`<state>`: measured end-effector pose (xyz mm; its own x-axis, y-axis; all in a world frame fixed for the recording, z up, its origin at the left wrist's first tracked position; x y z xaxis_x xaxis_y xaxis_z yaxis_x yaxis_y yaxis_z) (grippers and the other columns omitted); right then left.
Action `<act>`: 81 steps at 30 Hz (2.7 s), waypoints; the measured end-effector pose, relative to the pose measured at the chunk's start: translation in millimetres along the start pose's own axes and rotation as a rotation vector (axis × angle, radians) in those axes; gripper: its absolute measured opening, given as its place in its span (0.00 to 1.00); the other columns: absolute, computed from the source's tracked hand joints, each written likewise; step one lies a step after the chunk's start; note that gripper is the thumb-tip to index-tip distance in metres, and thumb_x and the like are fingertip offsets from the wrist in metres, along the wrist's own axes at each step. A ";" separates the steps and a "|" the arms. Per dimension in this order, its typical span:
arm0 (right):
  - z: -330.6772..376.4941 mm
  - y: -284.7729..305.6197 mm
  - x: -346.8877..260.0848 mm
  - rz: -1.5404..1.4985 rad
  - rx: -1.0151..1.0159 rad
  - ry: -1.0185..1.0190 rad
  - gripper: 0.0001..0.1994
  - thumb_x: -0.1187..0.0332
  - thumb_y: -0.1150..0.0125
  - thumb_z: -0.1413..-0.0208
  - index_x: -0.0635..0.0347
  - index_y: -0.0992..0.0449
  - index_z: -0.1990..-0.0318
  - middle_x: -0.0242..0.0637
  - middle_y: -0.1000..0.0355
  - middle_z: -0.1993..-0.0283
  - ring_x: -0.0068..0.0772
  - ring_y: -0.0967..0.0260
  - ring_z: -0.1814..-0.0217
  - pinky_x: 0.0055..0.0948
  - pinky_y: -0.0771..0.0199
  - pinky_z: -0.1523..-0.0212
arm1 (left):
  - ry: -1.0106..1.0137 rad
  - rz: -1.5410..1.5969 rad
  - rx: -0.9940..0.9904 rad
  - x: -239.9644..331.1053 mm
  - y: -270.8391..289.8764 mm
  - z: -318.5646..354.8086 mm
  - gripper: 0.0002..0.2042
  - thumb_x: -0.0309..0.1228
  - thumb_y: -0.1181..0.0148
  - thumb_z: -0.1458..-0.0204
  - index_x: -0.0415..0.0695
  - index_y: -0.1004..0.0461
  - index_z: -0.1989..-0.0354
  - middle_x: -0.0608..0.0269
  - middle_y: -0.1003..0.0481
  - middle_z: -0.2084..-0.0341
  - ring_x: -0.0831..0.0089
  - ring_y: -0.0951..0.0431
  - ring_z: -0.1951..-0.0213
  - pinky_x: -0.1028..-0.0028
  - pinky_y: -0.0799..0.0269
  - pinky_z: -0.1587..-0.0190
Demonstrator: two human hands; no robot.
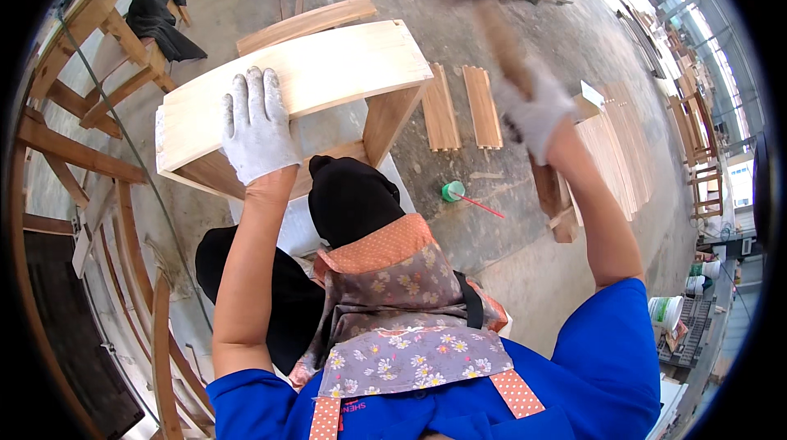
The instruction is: The person assembles a rectangular wooden frame by fitting together slotted wooden panels and securing the joints using a mallet.
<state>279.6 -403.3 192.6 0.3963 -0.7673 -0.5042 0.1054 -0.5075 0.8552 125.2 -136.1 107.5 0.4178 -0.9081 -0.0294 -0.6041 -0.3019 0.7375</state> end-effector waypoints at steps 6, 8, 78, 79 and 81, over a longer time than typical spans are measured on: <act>-12.1 -29.2 26.3 -0.197 -0.334 -0.212 0.21 0.56 0.39 0.45 0.64 0.29 0.52 0.35 0.32 0.77 0.23 0.36 0.84 0.27 0.33 0.81 | 0.015 -0.027 -0.051 -5.7 -5.0 1.8 0.32 0.30 0.41 0.57 0.41 0.39 0.38 0.52 0.36 0.39 0.54 0.39 0.36 0.58 0.48 0.34; -3.9 -29.1 27.5 -0.363 -0.266 -0.257 0.18 0.59 0.38 0.45 0.63 0.29 0.54 0.32 0.34 0.79 0.21 0.38 0.85 0.26 0.36 0.84 | 0.019 -0.033 -0.061 -8.1 -6.3 3.0 0.33 0.30 0.41 0.56 0.41 0.40 0.37 0.53 0.37 0.39 0.55 0.40 0.35 0.58 0.49 0.33; -26.6 -36.2 6.9 -0.479 -0.471 -0.206 0.21 0.59 0.42 0.44 0.64 0.30 0.49 0.35 0.33 0.77 0.23 0.37 0.84 0.27 0.35 0.86 | -0.011 0.021 0.053 4.7 -3.4 -1.3 0.30 0.31 0.37 0.60 0.41 0.34 0.44 0.50 0.31 0.44 0.53 0.33 0.41 0.56 0.43 0.37; -24.6 -34.8 4.4 -0.501 -0.439 -0.181 0.21 0.59 0.42 0.45 0.64 0.30 0.50 0.35 0.32 0.77 0.22 0.37 0.84 0.27 0.35 0.86 | -0.010 0.016 0.050 5.3 -3.2 -1.6 0.30 0.31 0.37 0.60 0.41 0.34 0.44 0.50 0.31 0.44 0.53 0.34 0.41 0.56 0.43 0.37; -17.7 -38.2 3.6 -0.545 -0.377 -0.128 0.21 0.59 0.41 0.45 0.64 0.30 0.50 0.34 0.32 0.77 0.22 0.37 0.84 0.26 0.34 0.86 | -0.007 0.004 0.044 5.6 -3.1 -1.9 0.30 0.31 0.36 0.60 0.41 0.34 0.44 0.50 0.31 0.44 0.53 0.34 0.41 0.56 0.42 0.38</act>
<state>293.1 -379.8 160.2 0.0873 -0.4925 -0.8659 0.5798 -0.6817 0.4462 130.7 -139.7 106.2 0.4110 -0.9111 -0.0315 -0.6352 -0.3110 0.7070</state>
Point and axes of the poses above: each hand's wrist, its own z-axis away from the middle knuckle, its own y-axis out of the back of the hand, x = y × z, the point moved 9 cm from there along -z, towards the middle knuckle
